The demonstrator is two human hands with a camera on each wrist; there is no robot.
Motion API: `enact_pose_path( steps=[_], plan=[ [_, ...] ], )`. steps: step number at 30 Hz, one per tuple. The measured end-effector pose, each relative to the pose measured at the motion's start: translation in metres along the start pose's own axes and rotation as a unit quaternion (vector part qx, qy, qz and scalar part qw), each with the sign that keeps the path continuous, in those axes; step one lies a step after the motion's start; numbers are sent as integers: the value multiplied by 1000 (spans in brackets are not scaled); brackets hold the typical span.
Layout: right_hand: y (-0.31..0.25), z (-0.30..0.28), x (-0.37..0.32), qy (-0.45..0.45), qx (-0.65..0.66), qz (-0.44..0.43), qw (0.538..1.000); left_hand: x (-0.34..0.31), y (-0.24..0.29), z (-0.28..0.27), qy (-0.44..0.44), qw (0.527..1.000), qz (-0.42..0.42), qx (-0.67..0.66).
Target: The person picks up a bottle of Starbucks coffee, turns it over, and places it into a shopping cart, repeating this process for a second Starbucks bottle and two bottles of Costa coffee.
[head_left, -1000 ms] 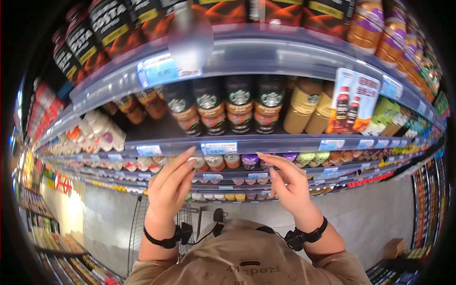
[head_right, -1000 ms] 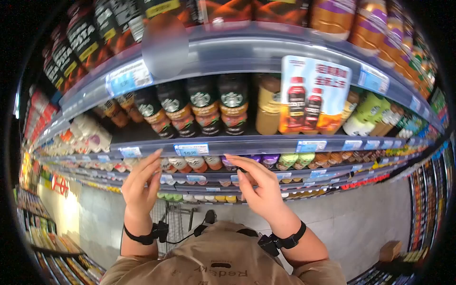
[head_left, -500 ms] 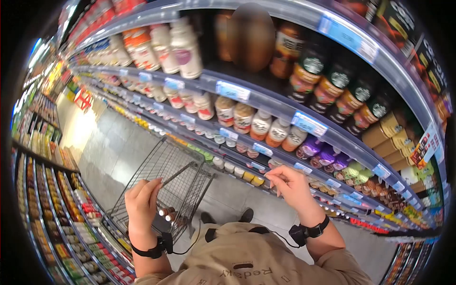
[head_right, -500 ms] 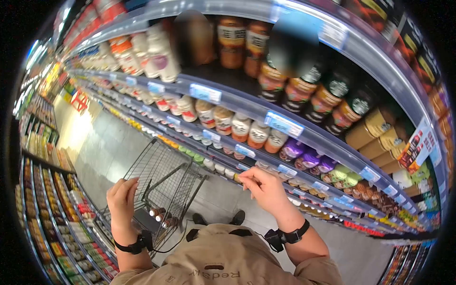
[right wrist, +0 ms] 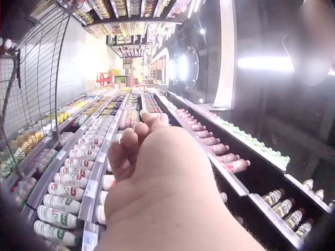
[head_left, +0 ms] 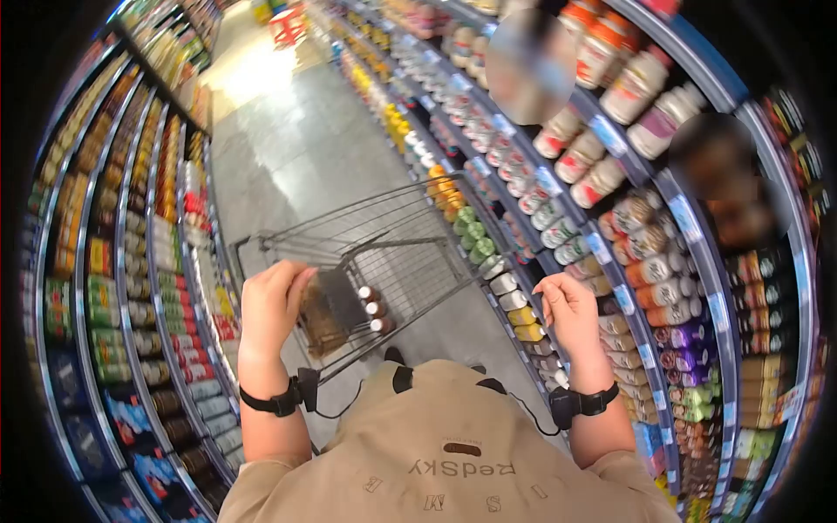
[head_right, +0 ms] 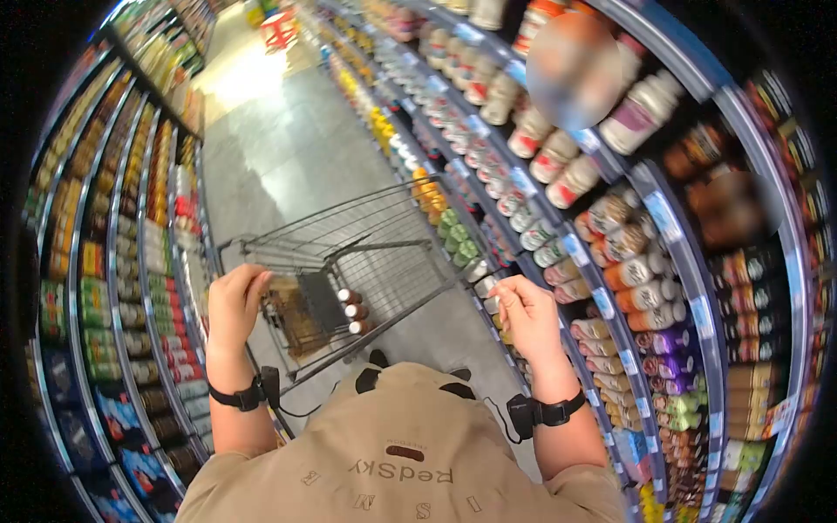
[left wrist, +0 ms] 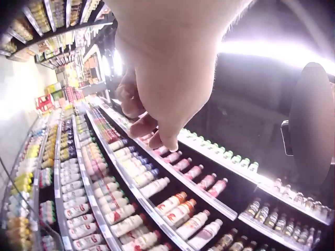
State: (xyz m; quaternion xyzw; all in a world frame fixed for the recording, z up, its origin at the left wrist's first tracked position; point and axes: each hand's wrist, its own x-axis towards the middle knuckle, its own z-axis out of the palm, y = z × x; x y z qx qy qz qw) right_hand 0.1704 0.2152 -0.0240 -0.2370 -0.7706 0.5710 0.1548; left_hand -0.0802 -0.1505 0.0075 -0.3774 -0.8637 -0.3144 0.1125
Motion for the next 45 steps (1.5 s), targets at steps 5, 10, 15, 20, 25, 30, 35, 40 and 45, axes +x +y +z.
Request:
enact_pose_path(
  steps=[5,10,15,20,25,30,35,40,45],
  plan=[
    [-18,74,36,-19,18,29,999,-34,-65,-28,-13,996,-82,14],
    [-19,142,69,-128,-8,26,991,-56,-106,-9,-89,980,-174,-20],
    [3,194,104,-261,-65,95,958,-87,-153,66,-176,944,-270,-64],
    [60,234,137,-383,-131,172,898,-100,-194,150,-191,932,-293,-99],
    [142,278,180,-433,-87,180,879,-103,-218,220,-292,870,-387,-94],
    [240,330,210,-461,-108,276,836,-112,-239,308,-317,828,-450,-106],
    [353,385,213,-503,-213,167,821,-125,-256,386,-271,800,-520,-130],
    [400,429,212,-538,-235,171,791,-140,-267,431,-289,765,-564,-114],
    [422,451,199,-533,-232,137,802,-145,-277,451,-276,799,-527,-94]
  ],
)
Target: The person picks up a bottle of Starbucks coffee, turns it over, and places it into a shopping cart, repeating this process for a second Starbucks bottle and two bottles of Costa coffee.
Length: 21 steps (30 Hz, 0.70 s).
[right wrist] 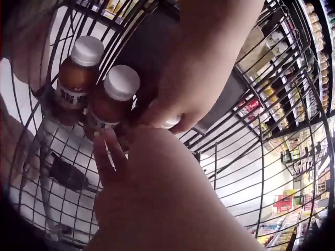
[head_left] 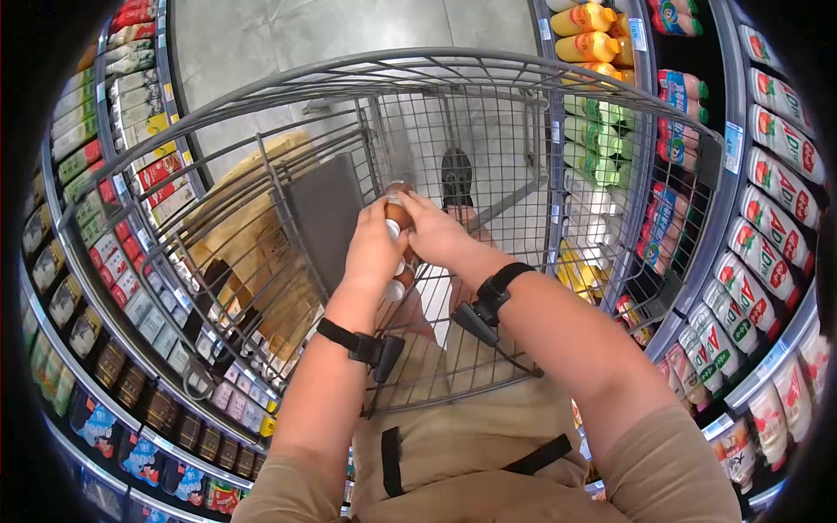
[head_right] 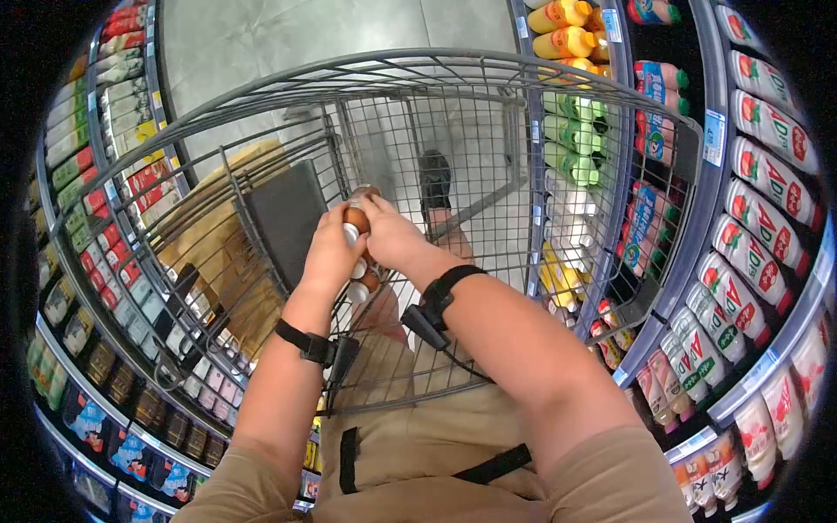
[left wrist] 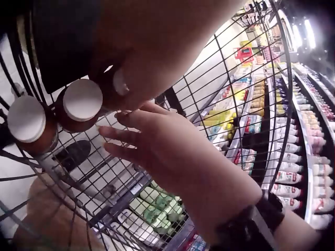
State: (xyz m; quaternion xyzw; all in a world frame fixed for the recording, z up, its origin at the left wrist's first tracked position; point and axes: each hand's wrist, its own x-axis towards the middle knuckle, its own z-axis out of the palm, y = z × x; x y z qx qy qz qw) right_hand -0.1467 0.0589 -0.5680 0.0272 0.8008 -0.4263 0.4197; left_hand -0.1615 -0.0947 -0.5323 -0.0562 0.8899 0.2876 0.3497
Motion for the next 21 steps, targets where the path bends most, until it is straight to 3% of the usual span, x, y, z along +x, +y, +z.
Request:
enact_pose_path(
  steps=[5,7,12,20,21],
  plan=[
    [3,4,11,-3,32,-5,999,5,4,-2,-2,1000,-19,-2],
    [5,2,11,11,33,-22,999,5,1,-2,10,999,40,13],
    [4,-3,3,44,33,-33,998,4,12,-17,-18,997,77,23],
    [-33,-53,-39,90,66,-100,989,-32,47,-81,20,987,156,-29],
    [-40,-61,-47,90,63,-122,987,-42,60,-98,-6,989,134,-56]
  ],
)
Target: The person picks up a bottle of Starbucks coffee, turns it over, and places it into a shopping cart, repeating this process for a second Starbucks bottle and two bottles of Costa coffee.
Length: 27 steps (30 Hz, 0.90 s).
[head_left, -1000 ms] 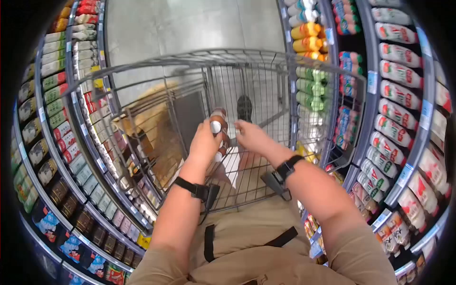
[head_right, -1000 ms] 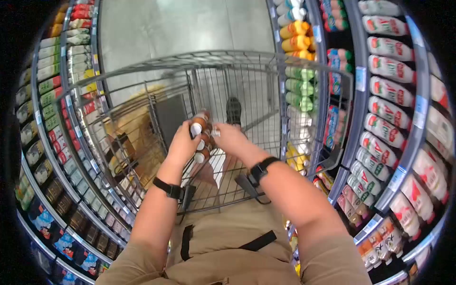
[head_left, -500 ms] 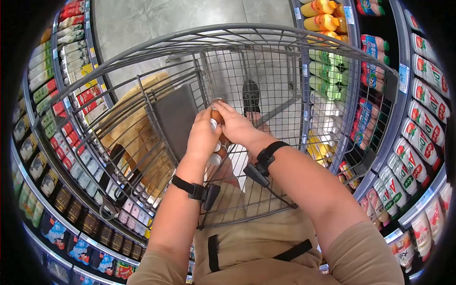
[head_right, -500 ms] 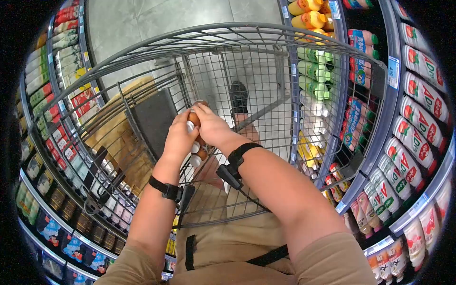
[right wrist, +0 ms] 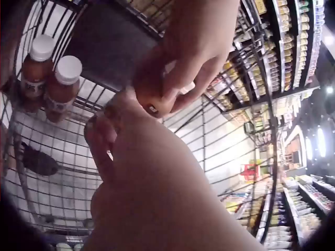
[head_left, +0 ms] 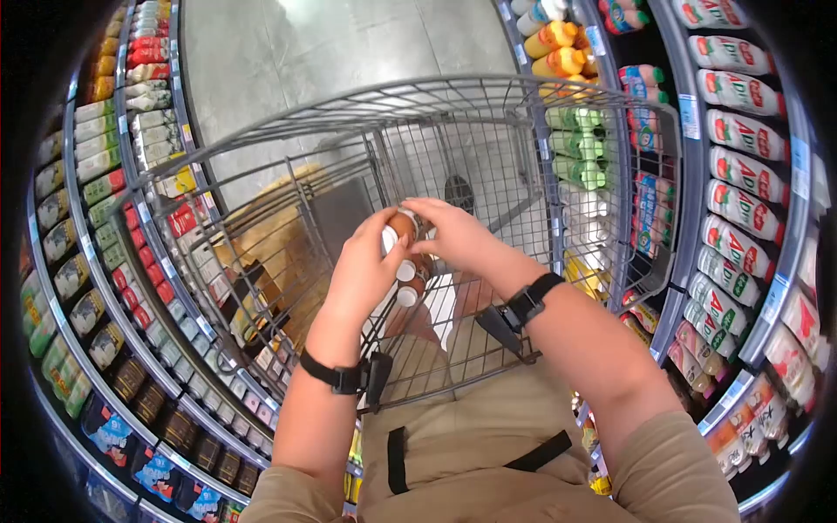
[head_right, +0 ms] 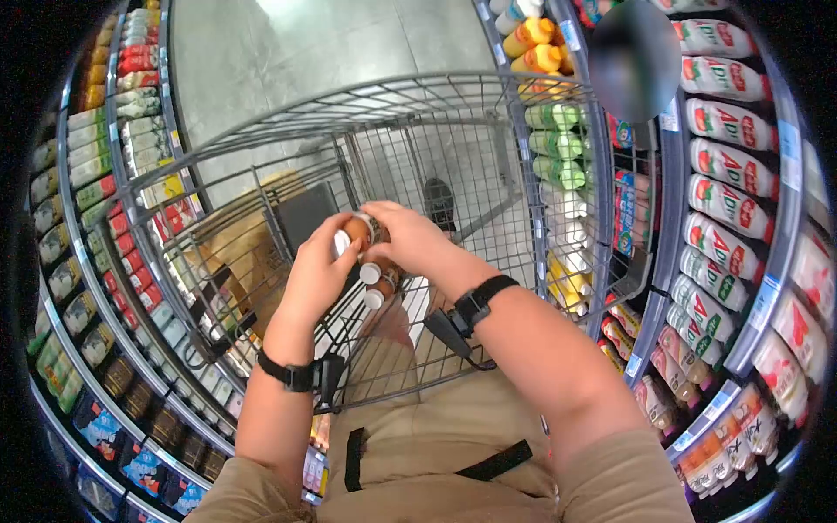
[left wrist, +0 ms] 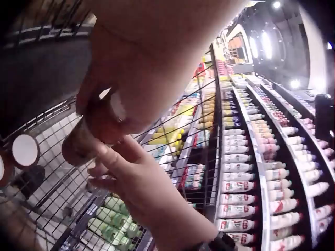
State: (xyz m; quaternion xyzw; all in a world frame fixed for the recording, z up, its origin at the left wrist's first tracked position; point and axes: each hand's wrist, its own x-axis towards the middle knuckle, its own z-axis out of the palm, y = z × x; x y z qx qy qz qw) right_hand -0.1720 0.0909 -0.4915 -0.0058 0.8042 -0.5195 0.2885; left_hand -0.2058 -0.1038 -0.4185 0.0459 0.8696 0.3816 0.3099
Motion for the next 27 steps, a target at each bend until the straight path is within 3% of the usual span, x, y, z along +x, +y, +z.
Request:
enact_pose_path(
  steps=[5,10,15,17,18,19,22,27],
  plan=[
    [-62,-30,-40,-21,21,-50,998,-47,47,-56,17,995,-22,-92],
    [-136,-40,-104,25,64,-54,996,-105,92,-109,59,991,56,-106],
    [-202,-42,-174,17,15,-41,999,-158,123,-156,61,976,170,-120],
    [-238,-45,-206,-51,78,82,992,-179,143,-170,29,964,227,-138],
    [-247,-43,-219,-69,79,98,990,-189,155,-178,6,961,250,-121],
    [-254,-39,-233,-60,73,96,991,-197,163,-182,6,958,260,-123],
    [-276,-27,-273,-103,308,35,945,-217,186,-185,-78,930,302,-194],
    [-296,-23,-325,-31,318,-37,947,-236,208,-171,-130,916,265,-271]
  ],
)
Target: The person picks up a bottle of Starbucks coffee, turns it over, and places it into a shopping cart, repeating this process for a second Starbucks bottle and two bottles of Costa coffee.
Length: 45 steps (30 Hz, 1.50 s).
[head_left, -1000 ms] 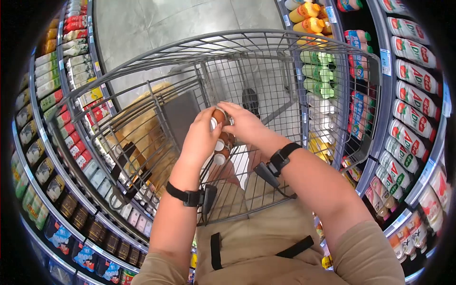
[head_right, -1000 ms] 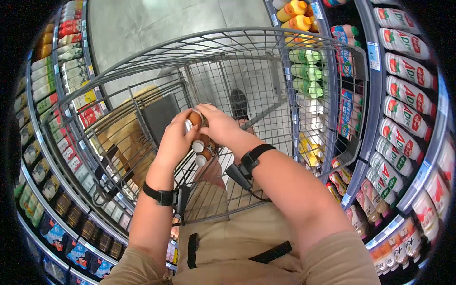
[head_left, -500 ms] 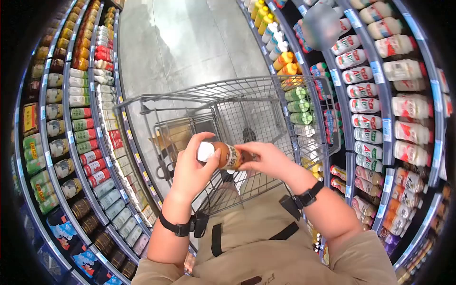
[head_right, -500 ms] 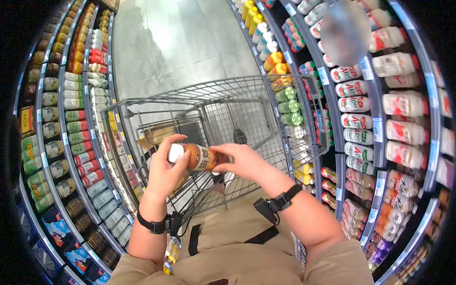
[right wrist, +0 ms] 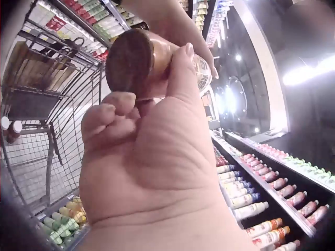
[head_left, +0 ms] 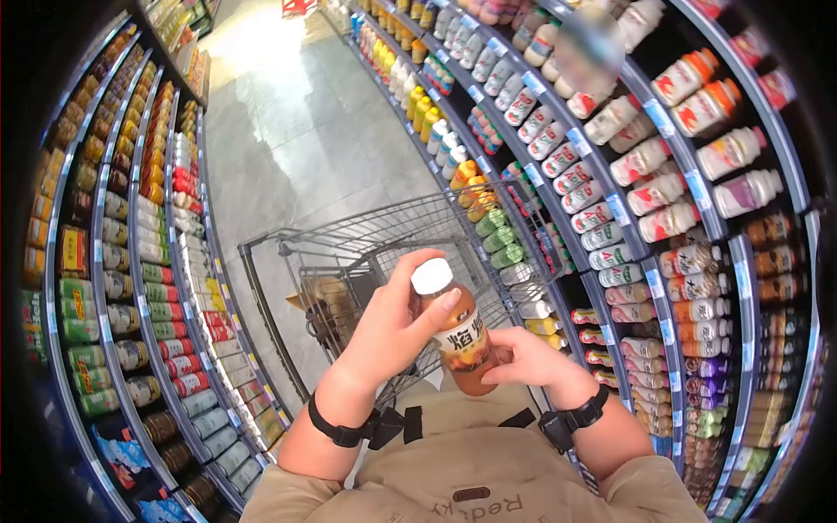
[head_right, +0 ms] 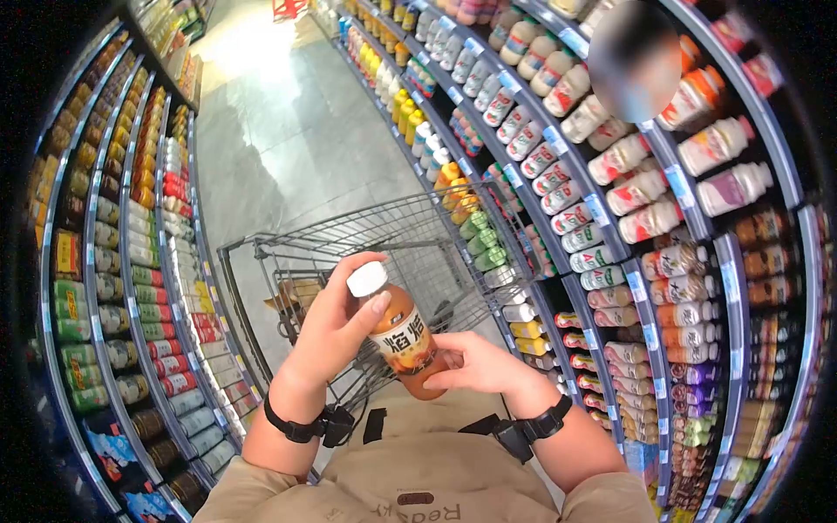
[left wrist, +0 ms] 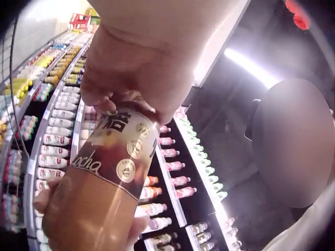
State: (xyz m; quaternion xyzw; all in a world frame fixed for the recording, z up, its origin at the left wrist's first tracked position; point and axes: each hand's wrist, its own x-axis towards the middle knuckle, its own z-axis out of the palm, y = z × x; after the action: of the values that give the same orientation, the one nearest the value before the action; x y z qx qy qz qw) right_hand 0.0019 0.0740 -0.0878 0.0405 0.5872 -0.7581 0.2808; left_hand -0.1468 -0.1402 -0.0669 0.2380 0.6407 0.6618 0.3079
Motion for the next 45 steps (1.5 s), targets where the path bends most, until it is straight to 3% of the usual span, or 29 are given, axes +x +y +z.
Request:
enact_pose_path(
  steps=[2,3,4,6,8,11,14,15,16,18,20,22,23,24,26,27,31,35,45],
  plan=[
    [3,-1,-19,54,2,-27,998,-2,10,21,10,998,56,-24],
    [5,1,-23,73,-9,-85,994,-3,14,31,-24,997,68,-38],
    [2,4,-32,83,-9,-94,992,-1,22,32,-95,989,76,81],
    [-10,8,-53,152,69,-75,983,-3,19,60,-125,991,38,-32],
    [-10,-3,-72,174,51,-87,980,4,21,78,-161,985,64,15],
    [-34,8,-92,295,9,-148,944,14,46,112,-161,981,43,103],
    [-36,6,-120,348,20,-196,917,30,51,153,-161,985,16,66],
    [-34,-2,-137,375,-104,-169,905,33,55,168,-146,986,22,79],
    [-36,-6,-154,387,-102,-175,900,35,61,183,-159,984,27,81],
    [-34,-13,-208,435,-220,-107,867,40,77,232,-173,978,66,99],
    [-33,-16,-247,472,-221,-132,843,44,79,267,-197,969,91,116],
    [-40,-15,-290,556,-323,-172,747,46,86,303,-217,953,160,138],
    [-35,-20,-308,581,-322,-190,723,43,96,321,-236,950,155,136],
    [-33,-22,-326,593,-319,-188,714,42,100,338,-250,945,160,135],
    [-30,-26,-361,600,-33,-277,750,40,104,369,-274,928,195,160],
    [-27,-31,-381,583,-29,-271,765,39,103,384,-280,922,209,166],
    [-27,-34,-426,600,11,-319,734,29,116,438,-293,860,307,285],
    [-20,-37,-469,599,14,-336,727,27,117,481,-262,826,420,271],
    [-28,-48,-523,595,-110,-373,703,26,124,537,-227,841,436,225]
  ],
)
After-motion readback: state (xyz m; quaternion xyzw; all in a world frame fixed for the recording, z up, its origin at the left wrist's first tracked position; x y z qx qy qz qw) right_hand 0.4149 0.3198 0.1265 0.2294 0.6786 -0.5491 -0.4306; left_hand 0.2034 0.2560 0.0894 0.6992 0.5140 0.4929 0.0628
